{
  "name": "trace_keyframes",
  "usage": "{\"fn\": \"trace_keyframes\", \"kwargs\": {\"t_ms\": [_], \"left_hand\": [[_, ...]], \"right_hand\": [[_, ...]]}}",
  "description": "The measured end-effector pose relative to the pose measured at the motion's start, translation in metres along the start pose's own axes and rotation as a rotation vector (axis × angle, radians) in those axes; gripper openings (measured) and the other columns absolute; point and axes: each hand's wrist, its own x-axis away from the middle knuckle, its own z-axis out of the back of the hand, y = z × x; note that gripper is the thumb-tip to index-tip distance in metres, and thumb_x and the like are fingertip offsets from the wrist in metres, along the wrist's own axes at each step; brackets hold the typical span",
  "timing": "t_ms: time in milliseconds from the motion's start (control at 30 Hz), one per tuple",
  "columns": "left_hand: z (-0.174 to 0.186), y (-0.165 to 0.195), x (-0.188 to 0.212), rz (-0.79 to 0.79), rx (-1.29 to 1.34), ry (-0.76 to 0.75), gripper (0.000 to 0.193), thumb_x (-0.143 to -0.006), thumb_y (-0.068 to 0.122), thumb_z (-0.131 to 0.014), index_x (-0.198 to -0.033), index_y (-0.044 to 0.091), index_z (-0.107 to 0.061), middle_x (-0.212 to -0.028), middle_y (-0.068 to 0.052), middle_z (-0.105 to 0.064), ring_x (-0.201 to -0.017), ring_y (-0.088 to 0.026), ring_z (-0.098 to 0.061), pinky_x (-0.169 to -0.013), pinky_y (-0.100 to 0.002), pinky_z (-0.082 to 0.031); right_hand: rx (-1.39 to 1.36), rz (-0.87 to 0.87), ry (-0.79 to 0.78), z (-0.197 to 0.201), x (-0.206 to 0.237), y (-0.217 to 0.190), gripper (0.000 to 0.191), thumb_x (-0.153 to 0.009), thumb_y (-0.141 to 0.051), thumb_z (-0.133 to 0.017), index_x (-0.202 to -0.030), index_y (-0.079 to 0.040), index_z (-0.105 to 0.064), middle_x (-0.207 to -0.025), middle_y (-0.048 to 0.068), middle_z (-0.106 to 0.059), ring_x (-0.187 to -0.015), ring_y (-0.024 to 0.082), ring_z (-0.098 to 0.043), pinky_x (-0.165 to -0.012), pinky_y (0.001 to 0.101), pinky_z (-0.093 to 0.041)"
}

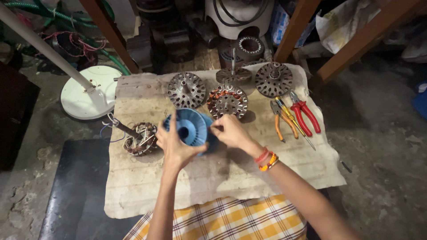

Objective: The person winds copper wire from a blue spool around the slots of a motor stator core, guiding the wire by hand and pressing each turn into place. They rotate the stator as they work and occasionally reposition the spool and other stator parts on the cloth-covered workbench.

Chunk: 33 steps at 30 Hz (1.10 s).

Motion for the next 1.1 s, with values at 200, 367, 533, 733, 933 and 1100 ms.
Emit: {"fn": "trace_keyframes", "kwargs": {"t_ms": [200, 367, 533, 733, 933, 1100], "left_hand": [[-0.017, -0.007, 0.003, 0.158, 0.331, 0.425, 0.134, -0.055, 0.034, -0.100, -0.163, 0.020, -0.021, -0.157, -0.031, -0.022, -0.146, -0.048, -0.025, -0.117, -0.061, -0.025], [-0.017, -0.011, 0.000, 0.136, 1.104, 0.380, 0.114, -0.071, 0.021, -0.086, -0.161, 0.012, -0.017, -0.159, -0.017, -0.036, -0.139, -0.033, -0.047, -0.116, -0.044, -0.037], [-0.007, -0.021, 0.001, 0.153, 1.398, 0.036, 0.103, -0.075, 0.018, -0.074, -0.165, 0.010, -0.023, -0.144, -0.017, -0.052, -0.125, -0.026, -0.057, -0.107, -0.039, -0.045], [0.008, -0.020, -0.003, 0.027, 1.365, -0.268, 0.110, -0.069, 0.017, -0.077, -0.164, 0.005, -0.025, -0.144, -0.015, -0.054, -0.127, -0.027, -0.056, -0.109, -0.039, -0.046], [0.035, -0.006, -0.004, -0.148, 1.019, -0.530, 0.124, -0.053, 0.025, -0.091, -0.162, 0.007, -0.033, -0.155, -0.014, -0.049, -0.141, -0.030, -0.049, -0.118, -0.041, -0.038], [0.032, 0.006, 0.002, -0.230, 0.371, -0.466, 0.139, -0.038, 0.035, -0.097, -0.162, 0.021, -0.035, -0.153, -0.021, -0.039, -0.144, -0.039, -0.037, -0.121, -0.051, -0.029]], "right_hand": [[-0.534, -0.364, -0.088, -0.035, 0.025, -0.006, 0.021, -0.098, -0.008, -0.061, -0.111, 0.001, -0.076, -0.067, 0.000, -0.067, -0.052, 0.005, -0.056, -0.047, 0.0243, -0.045], [-1.029, -0.461, -0.274, -0.058, 0.038, 0.014, 0.026, -0.105, -0.017, -0.056, -0.113, -0.001, -0.076, -0.066, -0.002, -0.062, -0.054, 0.003, -0.047, -0.050, 0.0205, -0.037], [-1.050, -0.503, -0.308, -0.059, 0.036, 0.025, 0.025, -0.104, -0.016, -0.062, -0.111, 0.004, -0.075, -0.076, -0.001, -0.067, -0.061, 0.005, -0.050, -0.055, 0.0230, -0.040], [-0.892, -0.485, -0.349, -0.047, 0.022, 0.033, 0.052, -0.091, -0.010, -0.071, -0.139, -0.007, -0.051, -0.103, -0.001, -0.075, -0.086, 0.008, -0.066, -0.070, 0.0240, -0.052], [-0.493, 0.033, -0.301, -0.025, 0.000, 0.079, 0.039, -0.089, -0.006, -0.077, -0.125, -0.003, -0.064, -0.109, 0.007, -0.075, -0.099, 0.014, -0.071, -0.085, 0.0283, -0.058], [-0.409, -0.052, -0.289, -0.009, -0.019, 0.089, 0.017, -0.089, -0.010, -0.077, -0.103, -0.001, -0.079, -0.091, 0.006, -0.080, -0.080, 0.010, -0.069, -0.076, 0.0267, -0.057]]}}
